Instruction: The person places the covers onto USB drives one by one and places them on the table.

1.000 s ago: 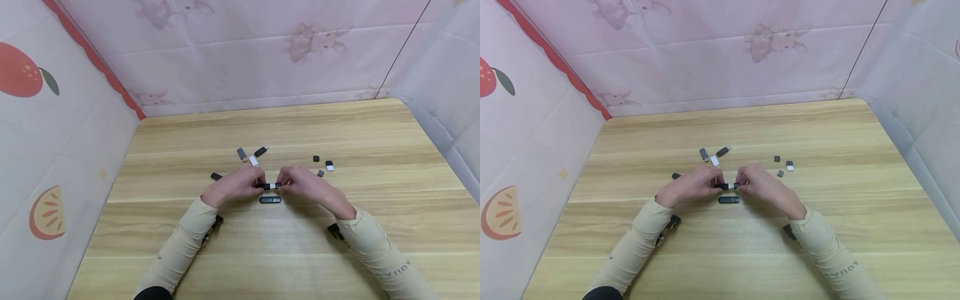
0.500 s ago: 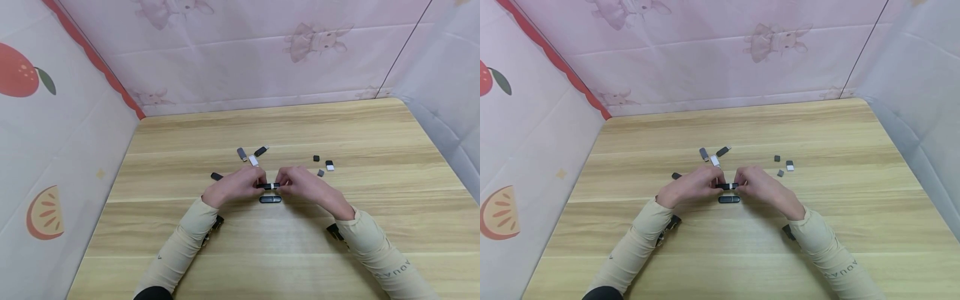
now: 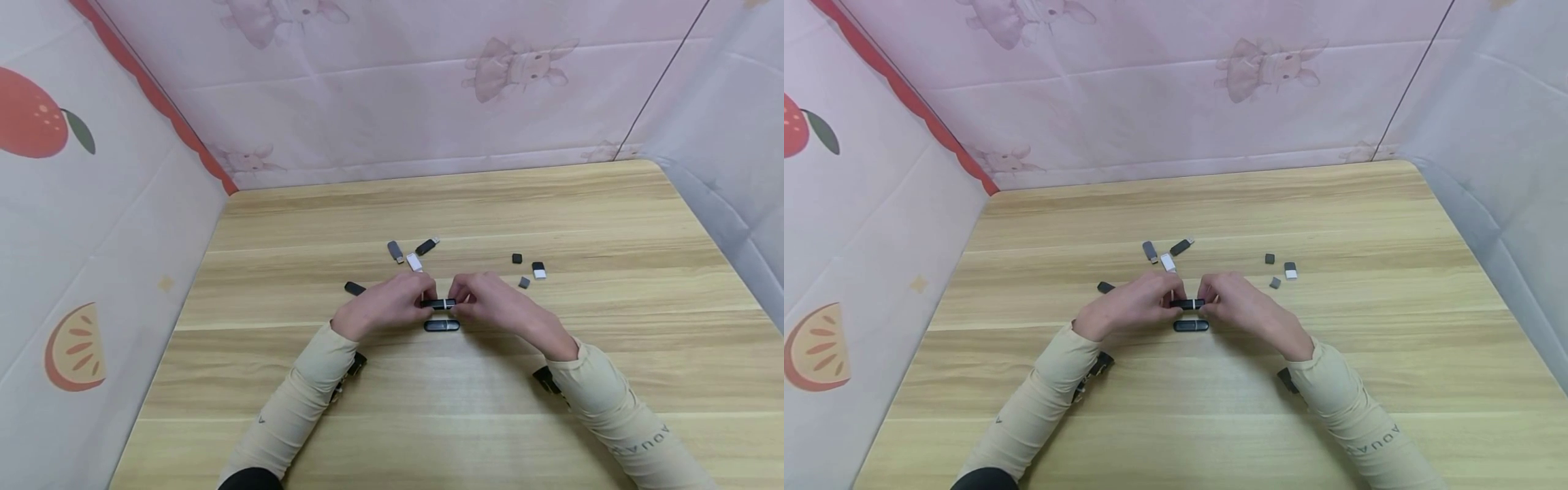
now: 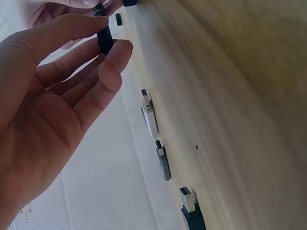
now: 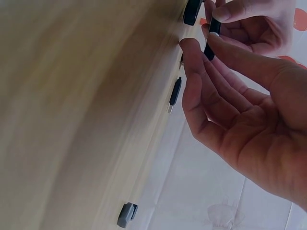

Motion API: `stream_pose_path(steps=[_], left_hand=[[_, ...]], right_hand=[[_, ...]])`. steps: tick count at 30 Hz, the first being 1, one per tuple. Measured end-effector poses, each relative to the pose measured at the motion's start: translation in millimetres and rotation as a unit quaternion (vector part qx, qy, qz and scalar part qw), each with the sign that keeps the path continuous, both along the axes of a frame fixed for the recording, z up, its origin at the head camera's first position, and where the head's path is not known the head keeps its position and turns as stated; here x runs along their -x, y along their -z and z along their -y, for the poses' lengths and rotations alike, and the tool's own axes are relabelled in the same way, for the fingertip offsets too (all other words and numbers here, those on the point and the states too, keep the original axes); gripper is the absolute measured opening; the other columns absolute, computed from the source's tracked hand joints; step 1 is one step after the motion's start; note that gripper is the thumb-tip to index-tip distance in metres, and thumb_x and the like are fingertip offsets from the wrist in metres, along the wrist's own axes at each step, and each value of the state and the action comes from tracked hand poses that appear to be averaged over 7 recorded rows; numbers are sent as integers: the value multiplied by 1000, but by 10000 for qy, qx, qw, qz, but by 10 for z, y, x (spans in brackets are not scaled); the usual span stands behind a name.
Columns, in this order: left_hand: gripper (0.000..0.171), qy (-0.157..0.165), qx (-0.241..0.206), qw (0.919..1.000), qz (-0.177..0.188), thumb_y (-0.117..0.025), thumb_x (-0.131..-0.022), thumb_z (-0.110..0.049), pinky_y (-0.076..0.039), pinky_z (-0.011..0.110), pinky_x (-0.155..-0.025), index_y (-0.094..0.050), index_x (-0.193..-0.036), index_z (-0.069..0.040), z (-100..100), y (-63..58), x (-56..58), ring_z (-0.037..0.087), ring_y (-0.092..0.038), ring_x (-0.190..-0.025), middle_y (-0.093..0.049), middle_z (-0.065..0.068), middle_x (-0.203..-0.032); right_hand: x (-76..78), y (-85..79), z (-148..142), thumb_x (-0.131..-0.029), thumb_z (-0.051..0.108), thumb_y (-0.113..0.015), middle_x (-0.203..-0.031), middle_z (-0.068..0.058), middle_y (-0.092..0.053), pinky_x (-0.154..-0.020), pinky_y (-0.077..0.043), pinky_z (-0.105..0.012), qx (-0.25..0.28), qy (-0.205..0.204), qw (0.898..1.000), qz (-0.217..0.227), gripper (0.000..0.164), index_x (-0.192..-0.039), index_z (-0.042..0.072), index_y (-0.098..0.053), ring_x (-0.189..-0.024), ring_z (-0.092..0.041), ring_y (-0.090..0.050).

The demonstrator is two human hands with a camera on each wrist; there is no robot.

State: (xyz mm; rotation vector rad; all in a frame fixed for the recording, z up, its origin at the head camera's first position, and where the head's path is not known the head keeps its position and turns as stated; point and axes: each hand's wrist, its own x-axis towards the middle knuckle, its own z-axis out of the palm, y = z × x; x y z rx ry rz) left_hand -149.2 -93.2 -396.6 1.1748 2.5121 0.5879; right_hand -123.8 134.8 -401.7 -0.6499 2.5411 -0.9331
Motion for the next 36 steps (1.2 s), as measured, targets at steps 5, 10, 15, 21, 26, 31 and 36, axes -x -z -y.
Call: stream_pose_path(steps=[5, 10, 15, 21, 26, 31, 36], left_hand=[[6, -4, -14, 10000, 1, -72, -97, -11, -47, 25, -75, -70, -102, -8, 3, 9, 5, 11, -55, -85, -66, 2, -94], [8, -4, -150, 9999, 0, -70, -98, -11, -47, 24, -76, -71, -105, -7, 14, 17, 1, 12, -55, -85, -68, 4, -97], [9, 26, -235, 9997, -8, -71, -97, -11, -48, 25, -76, -72, -105, -6, 14, 17, -2, 12, -56, -86, -68, 4, -97], [9, 37, -165, 9998, 65, -72, -98, -11, -48, 23, -75, -73, -105, -7, -7, 26, 5, 11, -57, -85, -68, 1, -97], [9, -13, -94, 9999, 97, -72, -99, -11, -48, 23, -74, -73, -106, -6, -11, 23, 14, 12, -57, -85, -68, 3, -98], [9, -88, -12, 9998, 150, -72, -99, -11, -47, 24, -75, -71, -106, -6, -9, 15, 25, 13, -56, -87, -68, 5, -98], [6, 19, 56, 9998, 204, -73, -99, -11, -48, 24, -75, -72, -103, -6, -18, 16, 36, 13, -57, -85, -68, 4, -96]], right_hand=[[2, -9, 10, -95, 7, -74, -100, -7, -81, -88, -61, -41, -9, 20, 10000, -66, 12, -107, 6, -74, -95, -19, -76], [2, -10, 27, -96, 3, -74, -103, -11, -81, -92, -62, -42, 77, 125, 9999, -82, 11, -107, 4, -74, -99, -23, -77], [4, 0, 43, -95, 1, -74, -102, -12, -81, -92, -62, -41, 153, 171, 9997, -39, 10, -104, 2, -74, -98, -23, -78], [0, 5, 56, -93, 1, -75, -98, -11, -81, -89, -63, -39, 173, 121, 9998, -27, 9, -102, 1, -74, -95, -22, -78], [1, 10, 61, -93, 2, -75, -96, -10, -81, -86, -63, -38, 114, 49, 9999, -94, 8, -102, 1, -74, -93, -20, -77], [2, 14, 53, -94, 5, -76, -96, -8, -80, -85, -62, -38, 5, 34, 9998, -172, 10, -104, 3, -74, -91, -18, -75], [11, 19, 37, -94, 7, -77, -95, -6, -80, -83, -61, -37, -53, -36, 9997, -220, 11, -104, 5, -74, -89, -16, -74]])
